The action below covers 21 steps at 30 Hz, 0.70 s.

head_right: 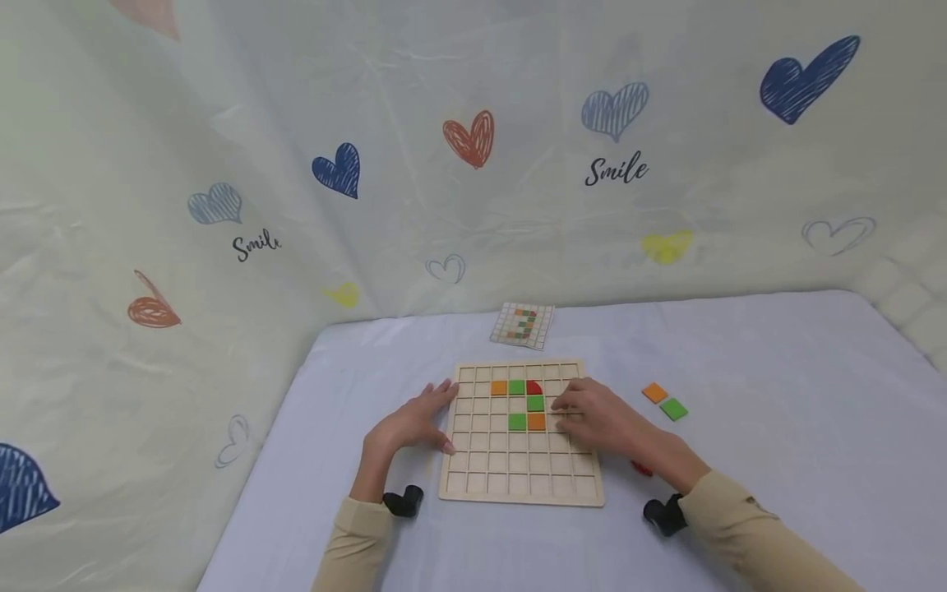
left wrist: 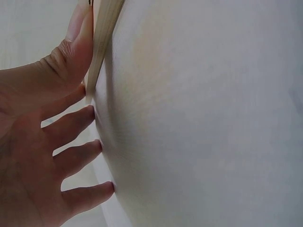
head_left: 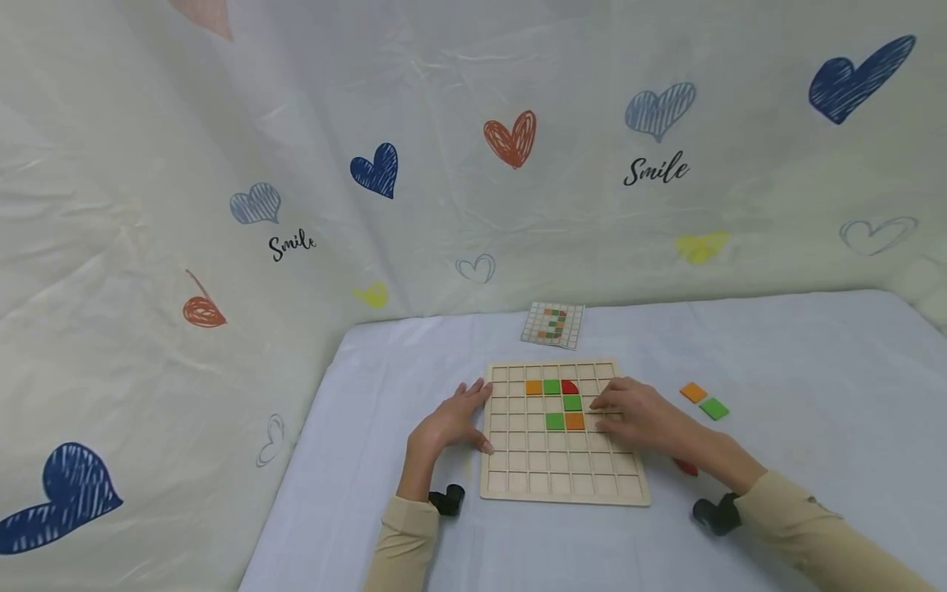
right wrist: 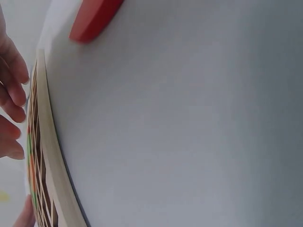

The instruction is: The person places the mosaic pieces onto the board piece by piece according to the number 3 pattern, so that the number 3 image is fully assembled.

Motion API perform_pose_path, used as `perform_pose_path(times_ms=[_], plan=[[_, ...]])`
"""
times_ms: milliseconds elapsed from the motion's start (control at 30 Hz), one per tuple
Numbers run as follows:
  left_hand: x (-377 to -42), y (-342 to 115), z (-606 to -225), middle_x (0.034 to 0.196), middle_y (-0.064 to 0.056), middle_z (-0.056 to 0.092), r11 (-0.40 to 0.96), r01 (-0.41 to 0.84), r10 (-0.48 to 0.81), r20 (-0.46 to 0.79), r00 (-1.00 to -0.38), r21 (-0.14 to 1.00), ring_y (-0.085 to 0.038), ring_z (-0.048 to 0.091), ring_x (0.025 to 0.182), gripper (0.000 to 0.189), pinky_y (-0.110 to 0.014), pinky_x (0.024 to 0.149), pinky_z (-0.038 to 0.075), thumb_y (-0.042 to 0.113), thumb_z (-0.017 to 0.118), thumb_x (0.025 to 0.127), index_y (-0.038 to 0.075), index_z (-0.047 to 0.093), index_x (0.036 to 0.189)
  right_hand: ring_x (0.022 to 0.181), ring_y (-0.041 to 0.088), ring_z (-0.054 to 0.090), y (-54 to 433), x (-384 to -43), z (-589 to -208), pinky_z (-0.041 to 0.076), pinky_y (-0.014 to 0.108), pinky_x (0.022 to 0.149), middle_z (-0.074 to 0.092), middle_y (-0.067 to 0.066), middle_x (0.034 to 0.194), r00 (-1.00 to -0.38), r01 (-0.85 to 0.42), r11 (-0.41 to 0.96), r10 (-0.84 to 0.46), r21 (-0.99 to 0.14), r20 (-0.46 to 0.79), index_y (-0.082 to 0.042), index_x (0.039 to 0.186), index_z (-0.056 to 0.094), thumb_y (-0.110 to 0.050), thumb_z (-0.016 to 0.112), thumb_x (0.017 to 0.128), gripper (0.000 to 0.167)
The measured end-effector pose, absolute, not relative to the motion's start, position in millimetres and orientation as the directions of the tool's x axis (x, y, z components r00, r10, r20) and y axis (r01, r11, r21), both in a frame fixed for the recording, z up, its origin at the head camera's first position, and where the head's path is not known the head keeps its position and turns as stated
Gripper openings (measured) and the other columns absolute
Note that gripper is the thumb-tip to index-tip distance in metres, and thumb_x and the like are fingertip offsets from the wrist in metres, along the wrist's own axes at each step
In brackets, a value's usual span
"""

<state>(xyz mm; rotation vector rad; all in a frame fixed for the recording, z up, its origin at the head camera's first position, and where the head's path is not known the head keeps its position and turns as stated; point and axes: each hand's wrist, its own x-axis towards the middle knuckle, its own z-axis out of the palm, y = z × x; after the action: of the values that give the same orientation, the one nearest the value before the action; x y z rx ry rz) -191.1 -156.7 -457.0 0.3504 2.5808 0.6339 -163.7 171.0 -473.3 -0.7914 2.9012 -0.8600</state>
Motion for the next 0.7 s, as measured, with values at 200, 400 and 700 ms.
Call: perform_pose_path(times_ms=[200,400,700], plan=[[-191.5,-157.3,-459.4,0.172,-0.004,0.022,0.861,0.139,0.349,-0.368,-0.862,0.49,-0.032,0.012,0.161,0.106,-0.057,0.126,0.023,0.016,0.092,0.074,0.014,0.034,0.162,0.088,0.014,0.061,191.1,-157.3,-472.1,0.055,0.026,0.072,0.069,-0.003,0.098,-0.888,-0.445,0.738,-0.435,-0.507,0.148,-0.009,0.104,0.08,-0.012,0.083,0.084,0.021],[-192.8,-159.7,-459.7,0.172,-0.005,0.022,0.859,0.145,0.353,-0.363,-0.862,0.491,-0.033,0.012,0.16,0.105,-0.056,0.126,0.022,0.015,0.092,0.075,0.013,0.033,0.162,0.083,0.017,0.061,207.2,-151.9,-474.6,0.055,0.028,0.07,0.069,0.0,0.092,-0.872,-0.488,0.708,-0.426,-0.51,0.241,-0.005,0.099,0.079,-0.002,0.083,0.08,0.02],[-190.2,-157.7,-457.9,0.172,-0.006,0.022,0.851,0.138,0.358,-0.368,-0.858,0.507,-0.033,0.012,0.16,0.106,-0.058,0.126,0.021,0.015,0.092,0.074,0.013,0.034,0.162,0.079,0.014,0.061,236.3,-136.2,-480.3,0.054,0.026,0.066,0.068,-0.006,0.087,-0.862,-0.501,0.754,-0.396,-0.424,0.316,-0.009,0.092,0.079,-0.001,0.087,0.073,0.023]])
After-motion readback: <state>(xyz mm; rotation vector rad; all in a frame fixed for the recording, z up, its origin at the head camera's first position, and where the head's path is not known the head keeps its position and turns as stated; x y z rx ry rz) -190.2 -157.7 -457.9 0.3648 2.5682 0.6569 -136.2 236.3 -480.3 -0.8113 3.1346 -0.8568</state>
